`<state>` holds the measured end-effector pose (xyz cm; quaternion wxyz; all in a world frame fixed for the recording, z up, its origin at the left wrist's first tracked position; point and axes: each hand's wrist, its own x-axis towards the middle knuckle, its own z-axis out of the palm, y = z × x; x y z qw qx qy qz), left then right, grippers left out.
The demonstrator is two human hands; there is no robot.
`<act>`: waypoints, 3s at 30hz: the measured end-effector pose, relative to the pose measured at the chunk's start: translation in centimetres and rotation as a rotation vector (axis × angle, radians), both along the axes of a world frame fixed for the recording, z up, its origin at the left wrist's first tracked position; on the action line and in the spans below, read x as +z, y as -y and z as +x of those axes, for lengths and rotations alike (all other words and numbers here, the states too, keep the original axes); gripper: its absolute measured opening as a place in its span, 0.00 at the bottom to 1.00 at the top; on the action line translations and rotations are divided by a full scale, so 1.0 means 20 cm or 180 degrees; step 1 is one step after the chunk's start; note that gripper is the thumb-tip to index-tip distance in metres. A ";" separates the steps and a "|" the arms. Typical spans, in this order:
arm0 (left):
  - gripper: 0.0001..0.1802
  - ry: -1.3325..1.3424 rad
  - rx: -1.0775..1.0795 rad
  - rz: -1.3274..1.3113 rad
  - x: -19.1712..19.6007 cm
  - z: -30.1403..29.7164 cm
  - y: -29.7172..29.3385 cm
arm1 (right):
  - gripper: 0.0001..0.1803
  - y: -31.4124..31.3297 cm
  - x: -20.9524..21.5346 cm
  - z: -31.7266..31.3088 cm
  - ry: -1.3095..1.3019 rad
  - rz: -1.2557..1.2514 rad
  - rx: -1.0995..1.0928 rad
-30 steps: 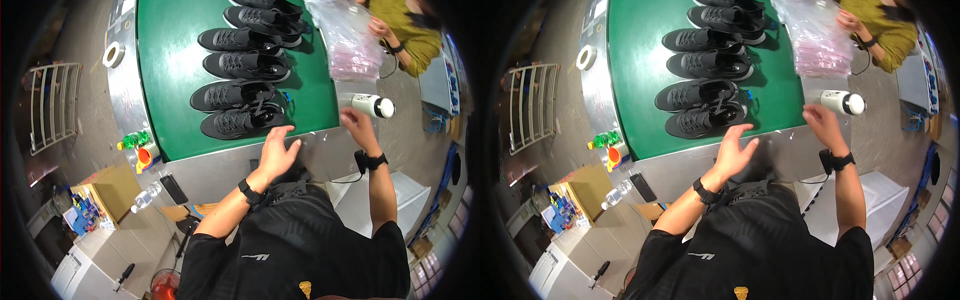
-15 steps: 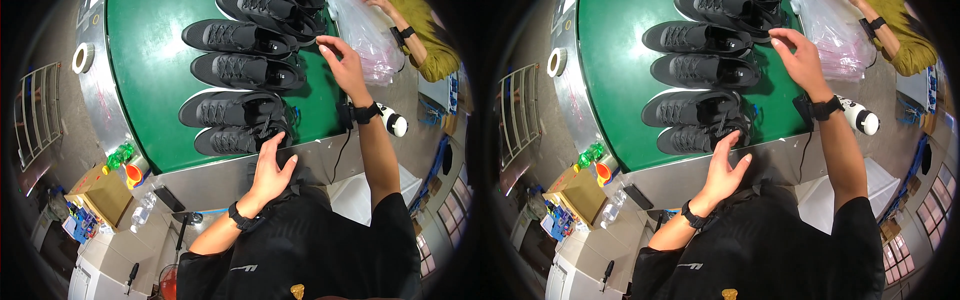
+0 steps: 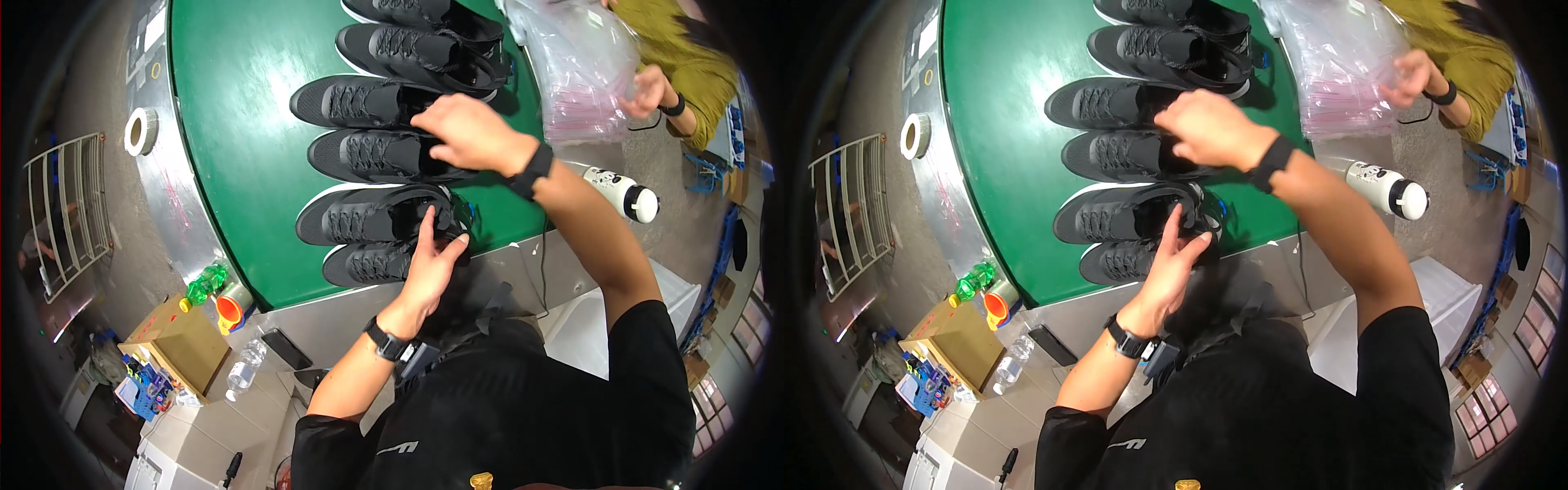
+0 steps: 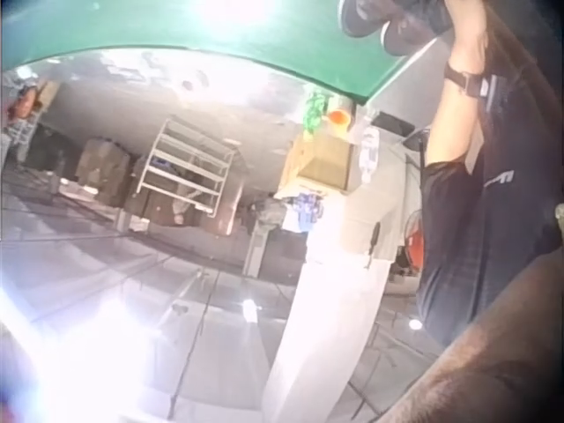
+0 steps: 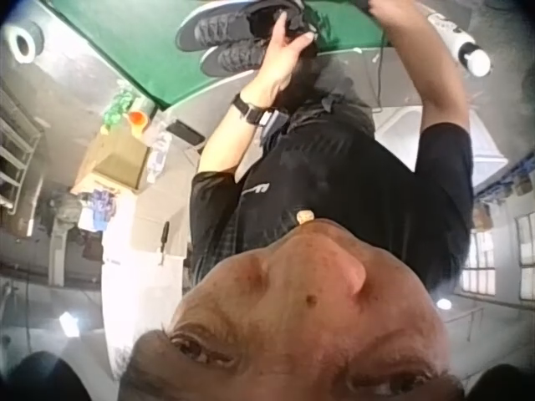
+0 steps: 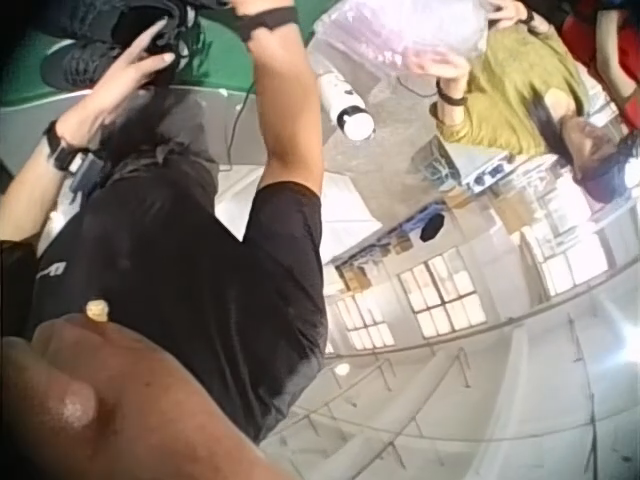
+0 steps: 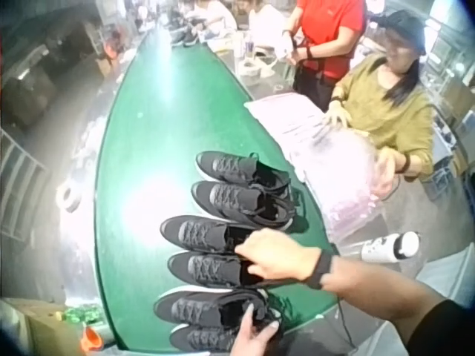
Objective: Transferring finished shoes from a conveyor belt into storage bins.
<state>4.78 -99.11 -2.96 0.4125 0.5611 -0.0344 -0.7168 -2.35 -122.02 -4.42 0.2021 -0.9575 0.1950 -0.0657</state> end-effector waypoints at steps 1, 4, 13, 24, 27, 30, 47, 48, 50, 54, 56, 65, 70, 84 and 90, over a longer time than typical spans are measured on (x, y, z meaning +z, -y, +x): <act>0.46 0.0027 0.0034 0.0028 -0.05 -0.01 -0.02 | 0.18 -0.06 -0.03 0.03 -0.0452 -0.0312 0.0064; 0.36 0.0876 -0.0361 -0.0070 -0.08 -0.05 -0.06 | 0.05 -0.18 -0.08 0.08 -0.0442 -0.0917 -0.0261; 0.25 0.1154 0.0080 -0.0352 0.47 0.10 -0.60 | 0.10 -0.59 0.44 -0.29 -0.0804 -0.0278 -0.0516; 0.20 0.4326 -0.2882 -0.0802 0.18 0.11 -1.49 | 0.22 -1.75 0.34 -0.91 -0.0643 0.1143 -0.1579; 0.20 0.4386 -0.2741 -0.0872 0.17 0.09 -1.50 | 0.33 -1.86 0.37 -1.01 -0.0254 0.1235 -0.1199; 0.19 0.4386 -0.2934 -0.0962 0.16 0.07 -1.46 | 0.34 -1.95 0.36 -1.08 -0.0297 0.0794 -0.0989; 0.26 0.2061 -0.3701 -0.1619 0.70 -0.61 -1.16 | 0.36 -2.68 0.89 -1.93 0.0192 0.1443 -0.3392; 0.28 0.2214 -0.3963 -0.1840 0.69 -0.71 -1.21 | 0.36 -2.83 0.93 -2.03 0.0108 0.1587 -0.3599; 0.34 0.2378 -0.4422 -0.2164 0.68 -0.90 -1.29 | 0.35 -3.18 0.96 -2.19 0.0018 0.1546 -0.4056; 0.36 0.2753 -0.5551 -0.2641 0.87 -1.55 -1.59 | 0.34 -3.95 0.88 -2.47 0.0276 0.1397 -0.5017; 0.35 0.2875 -0.6031 -0.2909 0.87 -1.85 -1.72 | 0.34 -4.31 0.81 -2.55 0.0381 0.1478 -0.5557; 0.42 0.2365 -0.8076 -0.4778 0.60 -2.99 -2.30 | 0.37 -5.32 0.60 -2.85 0.0460 0.2430 -0.7624; 0.41 0.2320 -0.8441 -0.5076 0.50 -3.30 -2.63 | 0.36 -5.49 0.52 -2.94 0.0752 0.2108 -0.7737; 0.19 0.1083 -0.7297 -0.5200 -0.26 -2.88 -2.60 | 0.22 -5.45 -0.29 -2.66 0.0873 0.2841 -0.7479; 0.14 0.2044 -0.6377 -0.3695 -0.20 -2.35 -2.11 | 0.22 -5.17 -0.33 -2.70 0.0752 0.2671 -0.7032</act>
